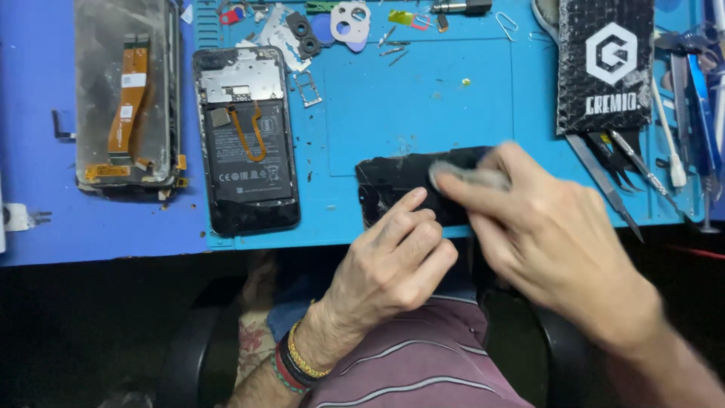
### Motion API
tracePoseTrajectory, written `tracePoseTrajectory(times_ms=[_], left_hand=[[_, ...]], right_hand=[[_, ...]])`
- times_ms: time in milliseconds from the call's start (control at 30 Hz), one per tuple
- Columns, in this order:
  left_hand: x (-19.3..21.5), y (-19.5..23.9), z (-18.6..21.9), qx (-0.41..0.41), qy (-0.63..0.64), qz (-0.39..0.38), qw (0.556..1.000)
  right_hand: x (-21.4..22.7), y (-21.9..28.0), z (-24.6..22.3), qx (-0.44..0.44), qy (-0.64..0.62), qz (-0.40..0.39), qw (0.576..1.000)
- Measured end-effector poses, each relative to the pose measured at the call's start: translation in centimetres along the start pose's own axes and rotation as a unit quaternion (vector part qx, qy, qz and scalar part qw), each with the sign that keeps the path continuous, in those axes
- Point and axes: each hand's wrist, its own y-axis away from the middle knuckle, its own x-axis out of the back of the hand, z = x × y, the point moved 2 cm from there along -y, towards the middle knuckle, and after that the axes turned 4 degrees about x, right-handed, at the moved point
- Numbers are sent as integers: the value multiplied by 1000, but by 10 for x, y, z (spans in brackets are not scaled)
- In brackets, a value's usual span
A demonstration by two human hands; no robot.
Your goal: Cleaning adhesive residue from a mobile phone screen using a scraper and solvent
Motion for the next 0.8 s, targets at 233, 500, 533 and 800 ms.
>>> tracePoseTrajectory(times_ms=[233,500,533,800], left_hand=[[-2,6,5,9,34,-16,999],[-1,1,1,7,18,-18,1000],[-2,2,2,6,17,-17,1000],[-4,3,4,9,20,-16,1000]], right_hand=[[12,17,-2,-23,-23,-53,998],[9,8,4,-12,13,-12,1000],[7,6,5,3,6,29,1000],[16,1,14,7,-50,-16,999]])
